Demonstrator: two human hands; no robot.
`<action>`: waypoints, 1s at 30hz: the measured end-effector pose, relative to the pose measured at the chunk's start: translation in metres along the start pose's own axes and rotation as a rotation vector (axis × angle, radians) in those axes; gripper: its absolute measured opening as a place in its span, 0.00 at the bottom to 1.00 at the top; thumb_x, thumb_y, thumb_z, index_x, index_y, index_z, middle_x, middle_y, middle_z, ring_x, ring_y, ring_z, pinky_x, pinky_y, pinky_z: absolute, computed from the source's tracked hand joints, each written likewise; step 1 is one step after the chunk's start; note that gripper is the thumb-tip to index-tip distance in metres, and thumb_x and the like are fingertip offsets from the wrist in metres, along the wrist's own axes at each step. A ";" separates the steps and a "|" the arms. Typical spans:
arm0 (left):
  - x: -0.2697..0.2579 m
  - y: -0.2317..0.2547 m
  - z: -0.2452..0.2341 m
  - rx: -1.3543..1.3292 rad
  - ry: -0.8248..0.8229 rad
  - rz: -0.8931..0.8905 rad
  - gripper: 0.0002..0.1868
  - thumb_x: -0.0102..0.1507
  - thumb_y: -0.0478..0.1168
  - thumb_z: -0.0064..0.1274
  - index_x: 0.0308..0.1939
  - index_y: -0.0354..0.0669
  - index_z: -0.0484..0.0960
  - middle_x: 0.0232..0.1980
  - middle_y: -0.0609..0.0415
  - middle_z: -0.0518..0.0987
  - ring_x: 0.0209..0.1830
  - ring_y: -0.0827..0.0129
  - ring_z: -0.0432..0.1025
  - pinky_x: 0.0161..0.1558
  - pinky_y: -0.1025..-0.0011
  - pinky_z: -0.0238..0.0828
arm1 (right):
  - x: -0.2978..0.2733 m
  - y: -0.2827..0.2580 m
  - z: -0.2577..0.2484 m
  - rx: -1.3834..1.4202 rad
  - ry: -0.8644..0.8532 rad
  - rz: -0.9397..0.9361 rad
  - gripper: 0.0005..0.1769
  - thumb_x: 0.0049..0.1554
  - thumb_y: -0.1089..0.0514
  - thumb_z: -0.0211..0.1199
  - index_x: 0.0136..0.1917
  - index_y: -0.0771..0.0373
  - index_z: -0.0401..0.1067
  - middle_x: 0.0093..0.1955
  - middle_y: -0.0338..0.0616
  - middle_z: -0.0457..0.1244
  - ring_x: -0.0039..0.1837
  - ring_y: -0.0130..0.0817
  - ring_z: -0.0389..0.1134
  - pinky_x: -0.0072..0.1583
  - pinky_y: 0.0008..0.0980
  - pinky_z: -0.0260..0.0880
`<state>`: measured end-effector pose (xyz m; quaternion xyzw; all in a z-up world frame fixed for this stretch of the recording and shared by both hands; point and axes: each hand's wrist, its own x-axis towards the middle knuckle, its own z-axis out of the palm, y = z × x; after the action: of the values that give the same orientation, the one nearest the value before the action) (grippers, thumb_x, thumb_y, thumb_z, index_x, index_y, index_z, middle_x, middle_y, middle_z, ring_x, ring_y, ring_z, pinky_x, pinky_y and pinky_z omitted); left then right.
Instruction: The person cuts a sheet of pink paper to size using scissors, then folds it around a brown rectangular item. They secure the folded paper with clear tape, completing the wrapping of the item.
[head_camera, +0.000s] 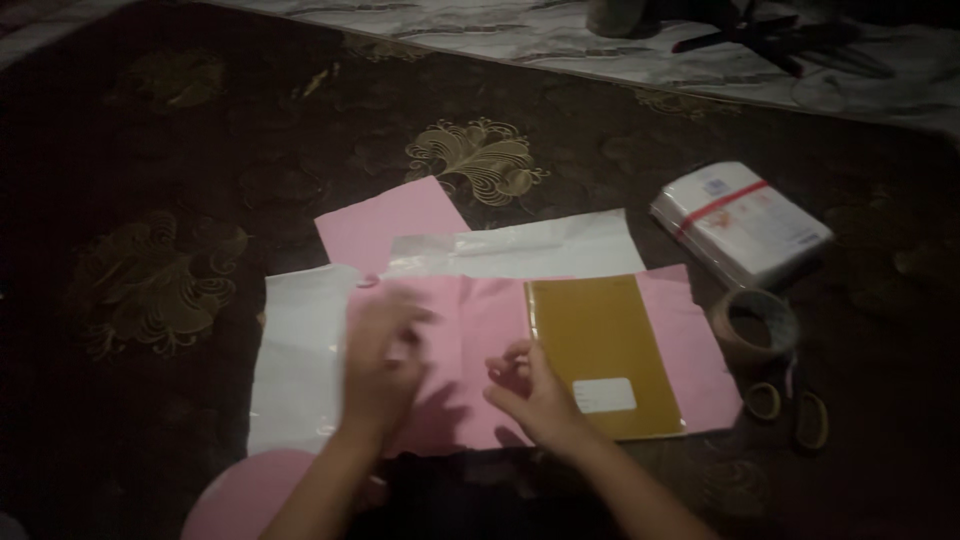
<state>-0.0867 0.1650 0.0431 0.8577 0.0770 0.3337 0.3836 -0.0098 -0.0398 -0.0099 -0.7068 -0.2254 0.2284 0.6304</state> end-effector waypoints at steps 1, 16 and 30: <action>0.002 -0.003 0.013 -0.204 -0.233 -0.234 0.20 0.53 0.30 0.54 0.47 0.50 0.83 0.61 0.62 0.80 0.47 0.61 0.78 0.53 0.66 0.78 | 0.002 0.002 0.005 0.013 -0.011 0.142 0.25 0.56 0.63 0.66 0.61 0.61 0.57 0.63 0.51 0.66 0.68 0.41 0.68 0.61 0.38 0.75; 0.003 -0.019 0.053 0.104 -0.532 0.161 0.12 0.52 0.36 0.59 0.40 0.43 0.81 0.54 0.46 0.76 0.57 0.48 0.67 0.54 0.52 0.63 | -0.025 0.010 -0.092 -0.635 0.785 0.508 0.34 0.50 0.52 0.69 0.65 0.65 0.60 0.59 0.57 0.68 0.60 0.50 0.71 0.61 0.45 0.70; 0.005 -0.021 0.054 0.081 -0.447 -0.311 0.46 0.48 0.42 0.68 0.69 0.40 0.67 0.65 0.44 0.72 0.65 0.46 0.64 0.64 0.56 0.63 | -0.018 -0.004 -0.124 -0.693 0.831 0.542 0.41 0.45 0.43 0.74 0.64 0.68 0.64 0.56 0.59 0.71 0.59 0.47 0.73 0.61 0.43 0.72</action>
<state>-0.0462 0.1485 0.0042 0.9024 0.1344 0.0702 0.4032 0.0514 -0.1479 0.0071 -0.9333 0.1665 -0.0009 0.3181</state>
